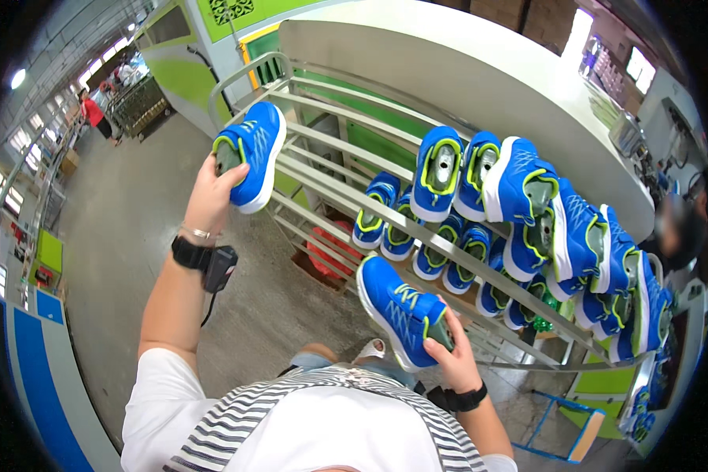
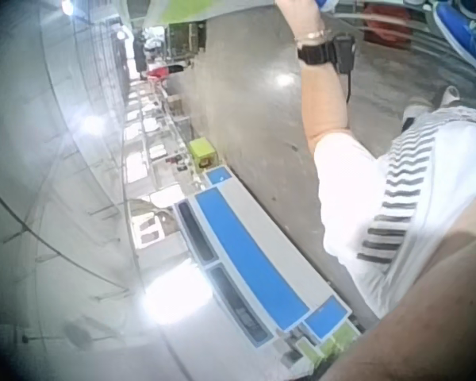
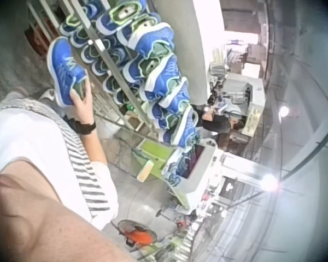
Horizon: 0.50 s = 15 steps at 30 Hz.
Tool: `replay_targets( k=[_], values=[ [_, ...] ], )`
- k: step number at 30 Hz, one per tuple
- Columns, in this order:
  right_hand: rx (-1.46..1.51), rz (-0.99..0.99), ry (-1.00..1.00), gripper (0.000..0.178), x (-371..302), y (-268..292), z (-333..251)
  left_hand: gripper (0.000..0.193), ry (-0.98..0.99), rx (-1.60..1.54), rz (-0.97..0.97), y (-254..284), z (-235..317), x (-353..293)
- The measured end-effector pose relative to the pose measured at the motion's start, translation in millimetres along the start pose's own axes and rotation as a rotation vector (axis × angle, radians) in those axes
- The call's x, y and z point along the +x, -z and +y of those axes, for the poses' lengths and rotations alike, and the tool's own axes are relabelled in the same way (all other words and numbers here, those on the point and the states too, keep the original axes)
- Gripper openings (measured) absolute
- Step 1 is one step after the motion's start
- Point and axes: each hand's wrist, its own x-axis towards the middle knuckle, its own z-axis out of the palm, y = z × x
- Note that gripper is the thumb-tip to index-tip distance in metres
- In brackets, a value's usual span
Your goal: Sorting and arranging blue sneakers onto a multi-tiered rack and a conveyor belt in a shoe manufacturing facility.
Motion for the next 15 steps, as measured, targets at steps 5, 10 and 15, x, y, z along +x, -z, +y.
replay_targets(
  k=[5,10,15],
  values=[
    [-0.022,0.159,0.058,0.081,-2.3,-20.8,-9.7,0.054,0.043,-0.053,-0.062,-12.5,-24.6,81.5],
    [0.041,0.379,0.081,0.081,-21.2,-55.6,-2.1,0.078,-0.044,0.371,-0.123,20.9,-97.9,176.3],
    [0.128,0.634,0.143,0.078,-49.6,-87.6,12.7,0.098,-0.545,1.071,0.132,-28.4,-64.2,152.9]
  ],
)
